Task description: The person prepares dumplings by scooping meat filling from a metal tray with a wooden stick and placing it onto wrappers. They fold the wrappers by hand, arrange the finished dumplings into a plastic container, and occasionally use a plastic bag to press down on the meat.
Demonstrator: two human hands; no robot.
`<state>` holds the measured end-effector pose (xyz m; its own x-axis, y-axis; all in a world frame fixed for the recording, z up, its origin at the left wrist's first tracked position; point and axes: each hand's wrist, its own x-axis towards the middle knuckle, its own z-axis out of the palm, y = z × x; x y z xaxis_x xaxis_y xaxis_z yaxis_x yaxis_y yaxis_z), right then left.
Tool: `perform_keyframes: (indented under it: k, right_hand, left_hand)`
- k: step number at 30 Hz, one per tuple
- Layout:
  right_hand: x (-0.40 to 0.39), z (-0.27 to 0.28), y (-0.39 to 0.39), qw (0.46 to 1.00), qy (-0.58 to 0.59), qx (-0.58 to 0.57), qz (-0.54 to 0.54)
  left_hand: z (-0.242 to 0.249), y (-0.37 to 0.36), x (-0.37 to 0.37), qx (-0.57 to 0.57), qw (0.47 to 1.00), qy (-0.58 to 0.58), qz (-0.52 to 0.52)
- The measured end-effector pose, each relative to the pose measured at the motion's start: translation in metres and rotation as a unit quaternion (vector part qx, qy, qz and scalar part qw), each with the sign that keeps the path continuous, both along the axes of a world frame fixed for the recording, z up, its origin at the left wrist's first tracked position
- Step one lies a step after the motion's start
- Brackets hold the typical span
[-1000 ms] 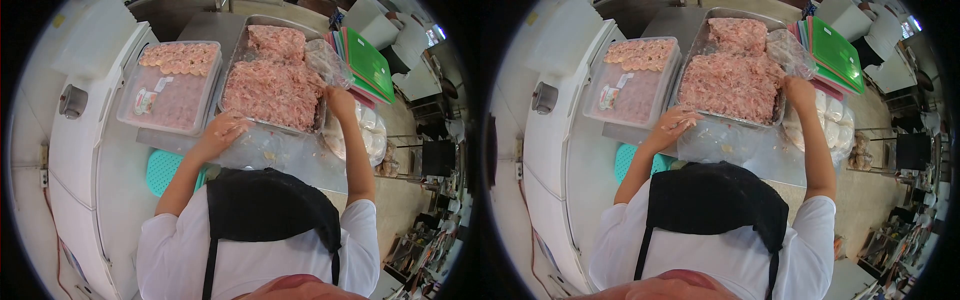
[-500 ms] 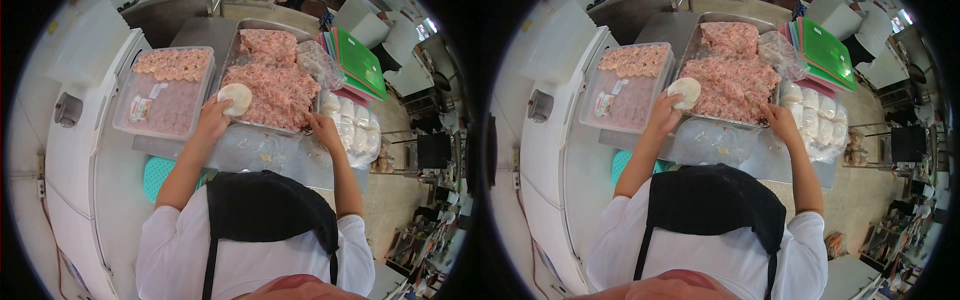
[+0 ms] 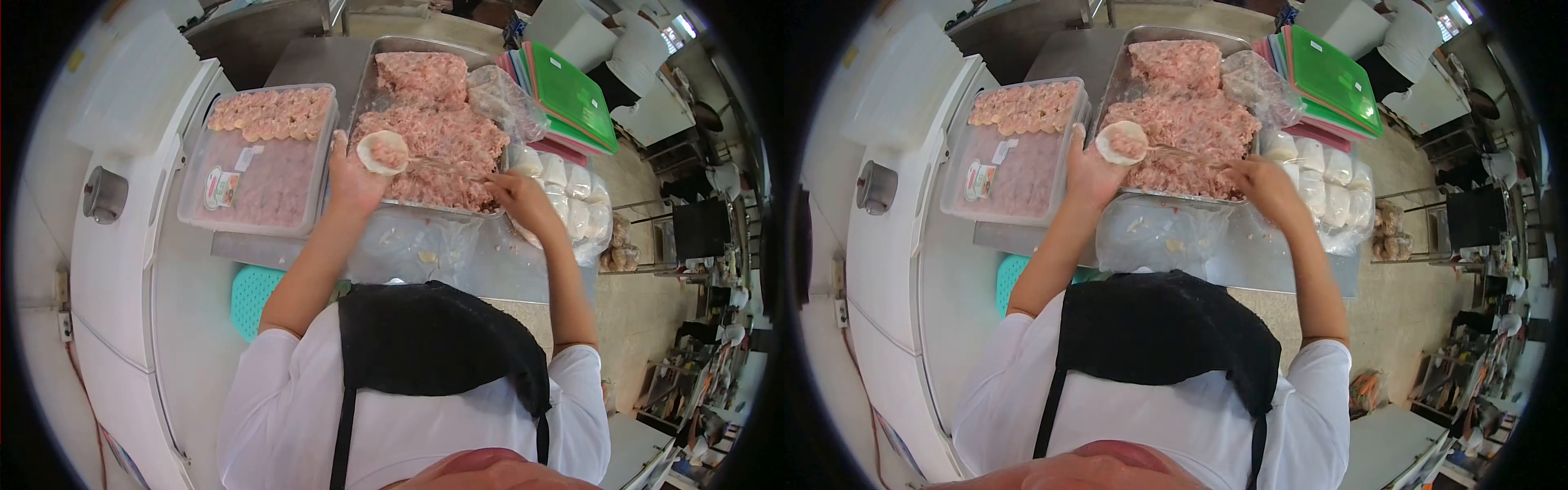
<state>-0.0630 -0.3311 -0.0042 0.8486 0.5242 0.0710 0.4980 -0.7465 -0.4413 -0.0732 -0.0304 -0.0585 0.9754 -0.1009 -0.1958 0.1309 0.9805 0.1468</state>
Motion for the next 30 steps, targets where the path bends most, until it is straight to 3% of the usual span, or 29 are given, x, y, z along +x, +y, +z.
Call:
perform_keyframes:
  k: [1,3,6,13,17,19,22,25,28,29,30]
  right_hand:
    - [0.012,-0.007,-0.016,1.000,-0.018,-0.014,0.009]
    - [0.032,-0.012,-0.030,0.987,-0.059,-0.101,-0.113]
    - [0.042,-0.040,-0.031,0.960,-0.076,-0.183,-0.196]
    - [-0.020,-0.059,0.008,0.987,-0.095,-0.067,-0.108]
    - [-0.022,-0.065,0.007,0.993,0.027,0.010,-0.114]
    - [-0.023,-0.053,0.010,0.974,0.134,0.103,-0.150]
    - [-0.028,-0.017,0.019,0.951,0.215,0.149,-0.164]
    - [-0.034,-0.021,0.034,0.970,0.044,0.230,-0.068]
    - [-0.035,-0.014,0.038,0.995,-0.061,0.083,-0.012]
    - [-0.037,-0.001,0.034,0.998,-0.063,0.022,-0.024]
    - [-0.041,0.029,0.033,0.997,-0.065,-0.040,-0.034]
  left_hand:
    - [0.009,-0.001,-0.004,0.052,0.996,0.061,0.042]
    - [0.013,-0.002,-0.007,0.086,0.993,0.069,0.052]
    - [0.003,0.000,-0.006,0.088,0.993,0.070,0.043]
    - [-0.013,0.016,-0.002,0.062,0.993,0.084,0.059]
    - [-0.008,0.011,-0.001,0.041,0.995,0.081,0.039]
    - [0.002,0.004,-0.001,0.045,0.995,0.080,0.026]
    - [0.008,-0.012,0.006,-0.006,0.998,0.064,0.007]
    - [0.032,-0.034,0.003,0.025,0.998,0.065,0.005]
    - [0.035,-0.038,0.005,0.024,0.999,0.038,-0.016]
    - [0.002,-0.035,0.020,-0.086,0.984,-0.131,-0.080]
    - [-0.059,-0.029,0.047,-0.192,0.925,-0.296,-0.139]
